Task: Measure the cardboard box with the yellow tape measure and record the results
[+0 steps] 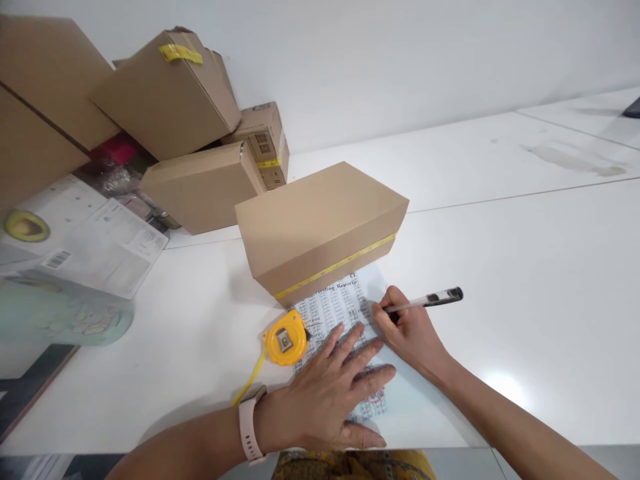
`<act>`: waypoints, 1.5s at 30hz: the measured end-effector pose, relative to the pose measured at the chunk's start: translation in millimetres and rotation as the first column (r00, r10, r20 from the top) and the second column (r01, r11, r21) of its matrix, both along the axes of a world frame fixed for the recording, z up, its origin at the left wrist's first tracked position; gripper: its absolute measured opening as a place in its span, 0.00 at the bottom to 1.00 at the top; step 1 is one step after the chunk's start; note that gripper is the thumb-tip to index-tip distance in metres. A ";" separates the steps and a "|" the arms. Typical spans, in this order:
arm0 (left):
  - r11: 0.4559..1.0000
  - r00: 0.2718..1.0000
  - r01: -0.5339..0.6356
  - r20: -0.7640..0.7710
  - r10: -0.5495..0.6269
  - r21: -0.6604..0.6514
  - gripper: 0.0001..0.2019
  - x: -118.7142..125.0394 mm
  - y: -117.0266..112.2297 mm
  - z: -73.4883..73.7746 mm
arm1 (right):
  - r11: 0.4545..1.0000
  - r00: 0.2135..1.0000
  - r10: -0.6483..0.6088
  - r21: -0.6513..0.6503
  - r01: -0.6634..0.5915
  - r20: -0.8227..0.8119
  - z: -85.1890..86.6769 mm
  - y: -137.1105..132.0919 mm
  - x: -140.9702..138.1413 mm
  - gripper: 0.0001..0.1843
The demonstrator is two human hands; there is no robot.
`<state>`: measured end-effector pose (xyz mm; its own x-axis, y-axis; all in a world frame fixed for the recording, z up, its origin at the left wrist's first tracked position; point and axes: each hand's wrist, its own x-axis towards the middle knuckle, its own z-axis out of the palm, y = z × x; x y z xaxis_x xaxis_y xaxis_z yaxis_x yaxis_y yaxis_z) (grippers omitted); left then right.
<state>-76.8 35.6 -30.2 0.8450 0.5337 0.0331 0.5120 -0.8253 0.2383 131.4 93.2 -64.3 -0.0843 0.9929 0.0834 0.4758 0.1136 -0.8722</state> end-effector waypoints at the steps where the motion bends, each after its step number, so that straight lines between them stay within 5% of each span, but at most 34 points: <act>1: 1.000 1.000 0.001 -0.001 -0.001 0.003 0.40 0.1 0.0 -0.2 | 1.000 1.000 0.000 -0.002 0.000 -0.003 0.2 0.0 -0.1 0.14; 45: 1.000 1.000 0.000 0.008 0.000 -0.019 0.40 -0.3 -0.1 -0.5 | 0.996 0.998 -0.063 0.065 0.063 0.001 3.2 0.5 0.7 0.16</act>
<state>-77.2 35.5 -30.8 0.8447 0.5345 0.0296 0.5101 -0.8205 0.2581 132.1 93.7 -61.1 -0.0224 0.9888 0.1472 0.4867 0.1394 -0.8624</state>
